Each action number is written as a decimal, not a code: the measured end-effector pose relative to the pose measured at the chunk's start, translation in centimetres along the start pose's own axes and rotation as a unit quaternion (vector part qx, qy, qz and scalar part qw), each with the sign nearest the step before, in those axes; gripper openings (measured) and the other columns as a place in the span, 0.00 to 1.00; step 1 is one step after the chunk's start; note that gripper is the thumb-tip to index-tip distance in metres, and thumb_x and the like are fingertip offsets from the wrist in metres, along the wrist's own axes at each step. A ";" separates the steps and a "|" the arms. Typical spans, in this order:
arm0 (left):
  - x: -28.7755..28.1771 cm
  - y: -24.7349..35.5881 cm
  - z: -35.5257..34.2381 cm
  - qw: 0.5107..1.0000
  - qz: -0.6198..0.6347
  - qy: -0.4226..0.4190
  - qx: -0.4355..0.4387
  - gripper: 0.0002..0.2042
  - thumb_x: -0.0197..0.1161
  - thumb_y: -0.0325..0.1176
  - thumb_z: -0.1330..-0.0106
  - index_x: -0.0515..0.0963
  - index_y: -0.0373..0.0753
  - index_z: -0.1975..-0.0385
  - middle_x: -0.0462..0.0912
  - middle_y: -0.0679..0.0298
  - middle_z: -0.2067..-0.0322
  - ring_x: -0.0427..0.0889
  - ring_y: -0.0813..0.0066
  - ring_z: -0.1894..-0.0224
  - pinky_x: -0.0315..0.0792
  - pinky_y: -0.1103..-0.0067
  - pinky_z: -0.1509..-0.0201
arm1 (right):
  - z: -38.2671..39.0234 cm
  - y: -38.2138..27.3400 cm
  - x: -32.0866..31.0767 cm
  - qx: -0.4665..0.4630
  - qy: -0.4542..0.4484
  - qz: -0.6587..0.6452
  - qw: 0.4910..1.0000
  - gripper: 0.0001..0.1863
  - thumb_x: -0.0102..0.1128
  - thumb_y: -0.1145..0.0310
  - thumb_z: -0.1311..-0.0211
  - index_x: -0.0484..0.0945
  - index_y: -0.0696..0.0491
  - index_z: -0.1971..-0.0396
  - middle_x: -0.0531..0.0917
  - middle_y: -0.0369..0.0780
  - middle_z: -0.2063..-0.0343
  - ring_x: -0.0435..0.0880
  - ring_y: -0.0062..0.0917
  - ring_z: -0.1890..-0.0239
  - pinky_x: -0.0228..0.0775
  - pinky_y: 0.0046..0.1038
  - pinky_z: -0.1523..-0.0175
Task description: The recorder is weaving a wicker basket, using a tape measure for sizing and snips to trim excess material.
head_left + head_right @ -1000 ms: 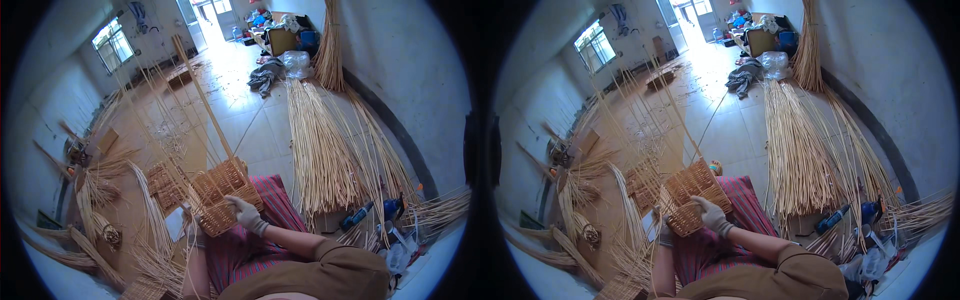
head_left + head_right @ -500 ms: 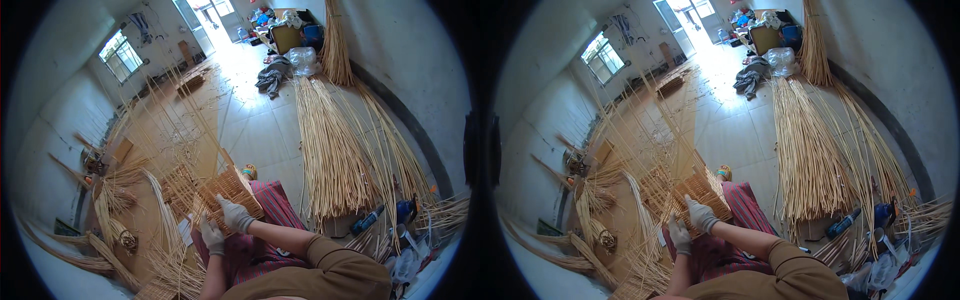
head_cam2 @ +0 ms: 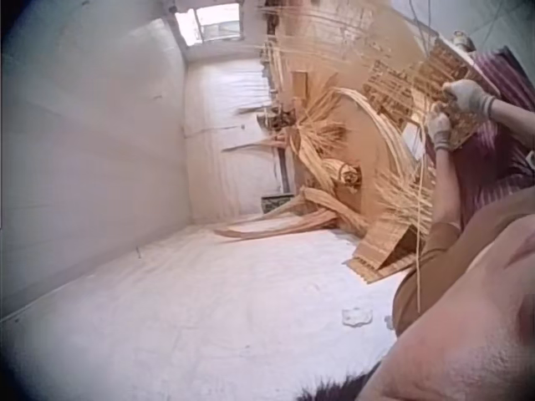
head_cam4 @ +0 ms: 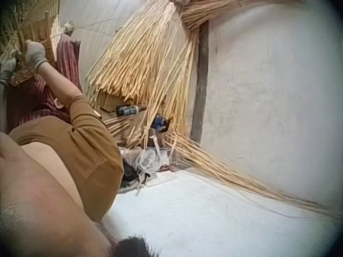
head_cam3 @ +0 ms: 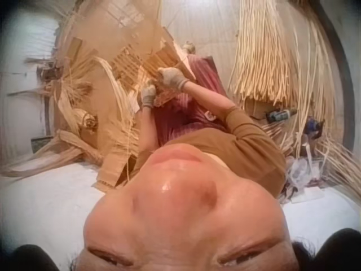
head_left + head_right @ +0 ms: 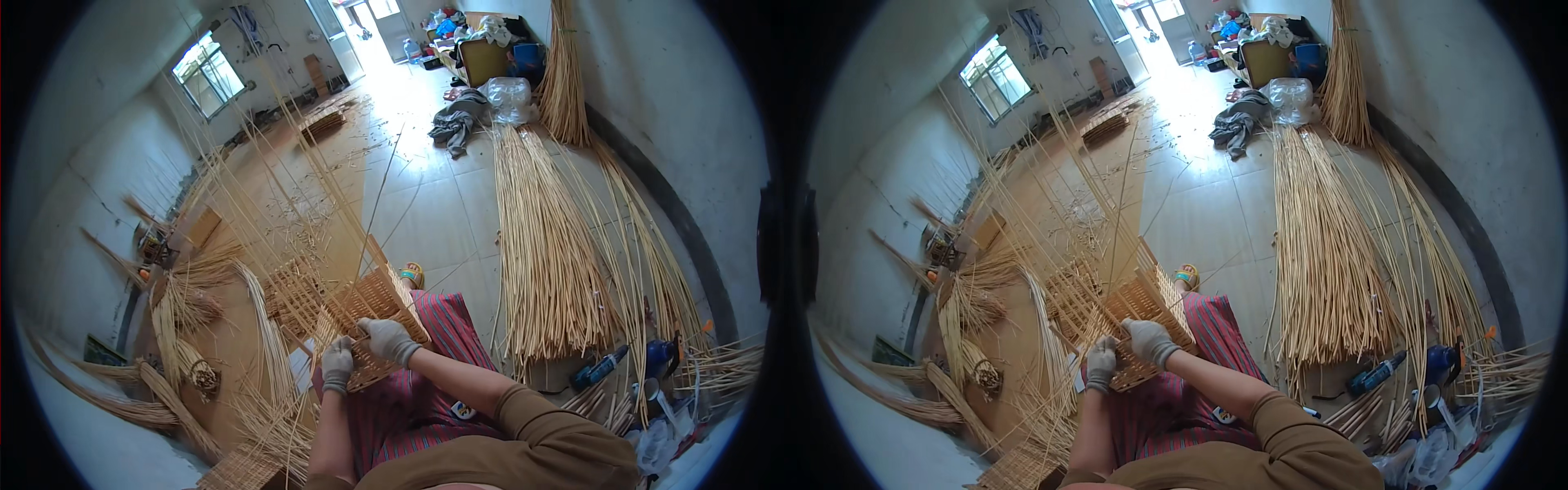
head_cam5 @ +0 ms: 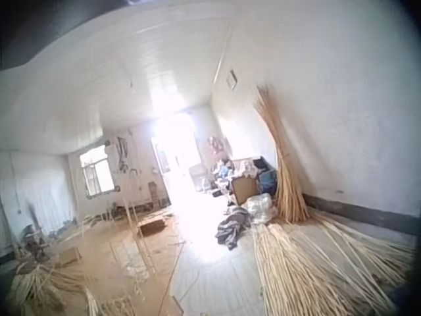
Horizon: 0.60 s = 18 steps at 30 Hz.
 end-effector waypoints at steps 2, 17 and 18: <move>0.5 -1.7 0.5 0.990 0.101 -0.034 -0.088 0.19 0.52 0.46 0.21 0.81 0.36 0.64 0.82 0.55 0.74 0.83 0.60 0.73 0.75 0.67 0.65 | 0.4 -0.8 0.0 -0.006 0.006 0.037 0.999 0.14 0.62 0.62 0.40 0.77 0.53 0.58 0.86 0.52 0.66 0.86 0.50 0.60 0.77 0.49 0.56; -0.8 0.9 1.5 0.987 0.148 -0.054 -0.023 0.18 0.53 0.49 0.22 0.79 0.42 0.49 0.82 0.61 0.72 0.84 0.71 0.82 0.77 0.75 0.80 | 1.0 -1.3 0.6 -0.002 0.016 0.023 1.000 0.20 0.65 0.60 0.41 0.76 0.52 0.51 0.86 0.51 0.63 0.86 0.50 0.58 0.77 0.47 0.53; -1.5 2.0 1.4 0.995 0.086 -0.031 0.042 0.19 0.53 0.50 0.22 0.74 0.46 0.41 0.83 0.57 0.69 0.85 0.68 0.80 0.79 0.72 0.78 | 1.0 -0.9 0.9 0.013 -0.007 0.020 1.000 0.21 0.66 0.58 0.42 0.76 0.52 0.52 0.86 0.51 0.63 0.85 0.50 0.58 0.76 0.47 0.53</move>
Point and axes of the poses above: each hand's wrist, its own z-axis away from the middle knuckle, its own x-axis out of the palm, y = z × x, the point moved 10 cm from there along -z, towards the middle knuckle
